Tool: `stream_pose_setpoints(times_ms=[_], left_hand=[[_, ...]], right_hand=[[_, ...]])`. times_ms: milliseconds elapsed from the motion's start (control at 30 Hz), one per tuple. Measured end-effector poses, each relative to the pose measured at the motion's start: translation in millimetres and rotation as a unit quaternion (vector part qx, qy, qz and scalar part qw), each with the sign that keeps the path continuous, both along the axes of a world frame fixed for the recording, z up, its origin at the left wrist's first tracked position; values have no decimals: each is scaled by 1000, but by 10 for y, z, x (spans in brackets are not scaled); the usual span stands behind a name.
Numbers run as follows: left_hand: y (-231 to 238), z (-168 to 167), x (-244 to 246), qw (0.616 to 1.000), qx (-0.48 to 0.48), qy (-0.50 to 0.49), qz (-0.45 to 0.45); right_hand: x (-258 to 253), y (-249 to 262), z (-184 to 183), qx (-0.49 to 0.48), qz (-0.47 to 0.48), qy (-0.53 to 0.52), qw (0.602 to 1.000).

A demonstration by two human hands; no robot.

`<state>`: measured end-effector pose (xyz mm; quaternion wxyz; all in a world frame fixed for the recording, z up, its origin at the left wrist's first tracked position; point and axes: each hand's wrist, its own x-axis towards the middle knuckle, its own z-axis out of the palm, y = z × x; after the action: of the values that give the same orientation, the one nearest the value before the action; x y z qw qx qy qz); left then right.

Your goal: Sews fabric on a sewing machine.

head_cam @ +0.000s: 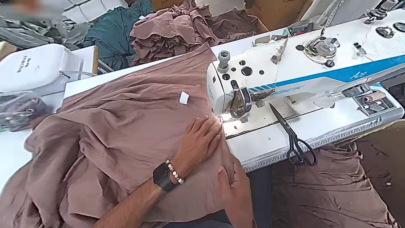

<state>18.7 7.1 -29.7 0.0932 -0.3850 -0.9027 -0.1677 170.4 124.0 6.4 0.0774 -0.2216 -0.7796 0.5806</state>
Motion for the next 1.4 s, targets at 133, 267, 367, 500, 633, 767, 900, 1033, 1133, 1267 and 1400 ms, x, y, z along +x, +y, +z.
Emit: stream_pose_setpoints(times_ms=[133,267,367,500,633,767,900,1033,1133,1267,1400], left_hand=[[20,-1,-44,999,-4,45,4],[6,18,51,998,-44,31,23],[-25,9,26,999,-35,19,26],[-17,10,-72,998,-19,52,2],[37,60,64,996,-55,60,25],[15,25,24,998,-29,42,24],[6,71,-27,998,-34,55,-1],[73,47,139,997,-56,39,42],[34,8,35,998,-26,49,21],[68,62,83,997,-44,54,36],[43,35,66,998,-32,44,33]], right_hand=[[-91,59,-63,11,-7,16,1000],[66,3,-20,52,35,-36,997],[125,26,56,-1,11,-9,1000],[-38,117,-2,4,-4,-4,1000],[-89,152,-47,31,5,-8,999],[-114,182,-65,27,-1,18,999],[-196,198,-86,73,4,3,997],[-230,222,-97,69,3,-5,998],[-267,246,-72,55,9,-3,998],[-315,260,-50,59,5,-5,998],[-338,282,-40,63,11,-8,998]])
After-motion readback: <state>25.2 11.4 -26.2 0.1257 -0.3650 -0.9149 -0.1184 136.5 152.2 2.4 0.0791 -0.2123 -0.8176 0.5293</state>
